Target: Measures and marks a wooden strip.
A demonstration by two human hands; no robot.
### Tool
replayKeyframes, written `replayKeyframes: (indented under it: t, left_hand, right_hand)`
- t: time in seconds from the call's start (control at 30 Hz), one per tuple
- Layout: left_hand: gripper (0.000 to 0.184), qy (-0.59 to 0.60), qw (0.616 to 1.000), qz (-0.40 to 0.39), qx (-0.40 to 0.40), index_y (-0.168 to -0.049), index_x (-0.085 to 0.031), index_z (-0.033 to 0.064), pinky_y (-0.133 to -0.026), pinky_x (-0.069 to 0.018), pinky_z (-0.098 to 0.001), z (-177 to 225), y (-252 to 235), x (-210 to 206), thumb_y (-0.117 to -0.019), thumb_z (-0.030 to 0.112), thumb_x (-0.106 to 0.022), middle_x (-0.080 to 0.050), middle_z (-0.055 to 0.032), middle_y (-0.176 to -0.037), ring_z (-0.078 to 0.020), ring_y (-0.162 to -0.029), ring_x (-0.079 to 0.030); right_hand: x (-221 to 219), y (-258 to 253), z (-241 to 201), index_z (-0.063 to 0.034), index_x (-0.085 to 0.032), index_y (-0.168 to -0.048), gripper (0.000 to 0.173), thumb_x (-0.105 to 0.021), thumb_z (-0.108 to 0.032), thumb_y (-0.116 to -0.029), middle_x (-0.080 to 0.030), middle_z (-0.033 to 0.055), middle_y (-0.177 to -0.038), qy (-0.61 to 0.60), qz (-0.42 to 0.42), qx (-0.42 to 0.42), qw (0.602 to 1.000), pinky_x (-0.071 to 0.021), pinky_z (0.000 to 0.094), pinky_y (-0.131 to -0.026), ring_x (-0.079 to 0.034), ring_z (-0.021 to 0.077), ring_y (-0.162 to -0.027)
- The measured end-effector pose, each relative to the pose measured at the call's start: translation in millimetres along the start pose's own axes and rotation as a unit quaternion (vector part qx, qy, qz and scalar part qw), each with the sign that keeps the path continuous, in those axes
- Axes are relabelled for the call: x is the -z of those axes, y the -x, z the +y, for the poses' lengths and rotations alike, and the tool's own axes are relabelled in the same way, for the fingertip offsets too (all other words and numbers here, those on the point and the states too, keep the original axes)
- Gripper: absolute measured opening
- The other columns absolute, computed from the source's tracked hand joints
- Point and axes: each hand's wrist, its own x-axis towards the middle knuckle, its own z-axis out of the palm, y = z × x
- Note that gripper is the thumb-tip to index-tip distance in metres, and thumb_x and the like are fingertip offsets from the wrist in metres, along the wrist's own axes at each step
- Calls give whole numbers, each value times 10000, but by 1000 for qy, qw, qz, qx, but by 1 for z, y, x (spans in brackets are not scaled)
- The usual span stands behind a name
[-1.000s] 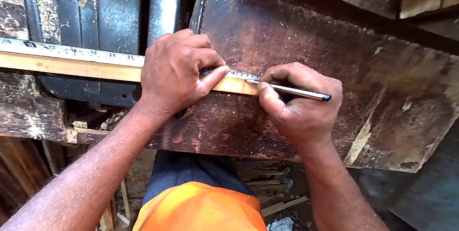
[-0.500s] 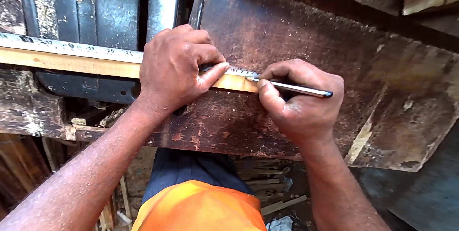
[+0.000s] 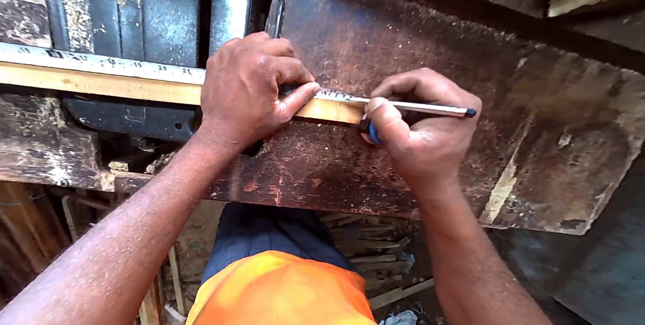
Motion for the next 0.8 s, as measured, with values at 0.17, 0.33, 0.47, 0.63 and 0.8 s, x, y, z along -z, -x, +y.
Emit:
replayKeyframes:
  t: [0.17, 0.33, 0.47, 0.63, 0.8]
  left_hand:
    - [262, 10, 1000, 2, -4, -963, -813, 282, -823, -537, -434, 3, -1, 5, -982, 459, -622, -763, 46, -1002, -171, -957, -693]
    - [253, 11, 1000, -6, -1, -986, -813, 296, -855, -560, -430, 5, -1, 10, -983, 462, -622, -760, 69, -1011, -152, -982, -695]
    - [235, 25, 996, 53, -60, -989, -806, 229, -873, -544, -425, 10, 8, 22, -1000, 394, -640, -754, 20, -999, -183, -990, -683]
    - [232, -74, 990, 47, -112, -972, -767, 183, -930, -553, -429, 54, 31, 61, -1014, 352, -612, -731, -7, -977, -197, -993, -690]
    - [278, -146, 985, -9, -89, -944, -754, 229, -1002, -520, -412, 65, 55, 62, -1025, 428, -578, -713, 49, -920, -135, -980, -677]
  right_hand:
    - [-1, 17, 3, 23, -676, -1118, 214, -508, -83, -1040, -721, 121, -1047, 4, 110, 93, 990, -604, 396, -873, -700, 210, -987]
    - [0, 41, 16, -105, -544, -1420, 676, -798, -372, -853, -596, 128, -1410, 261, 14, 38, 964, -415, 574, -1128, -512, 354, -1361]
    - [12, 39, -8, -69, -572, -1390, 629, -798, -220, -823, -626, 130, -1315, 239, -5, 72, 968, -471, 481, -1088, -552, 330, -1276]
    - [14, 55, -37, -152, -575, -1416, 666, -776, -268, -792, -623, 29, -1306, 152, -27, 53, 987, -539, 408, -1009, -584, 184, -1226]
    - [6, 86, -19, -210, -577, -1426, 662, -775, -363, -813, -660, -10, -1283, 108, -24, 20, 994, -571, 421, -989, -636, 142, -1163]
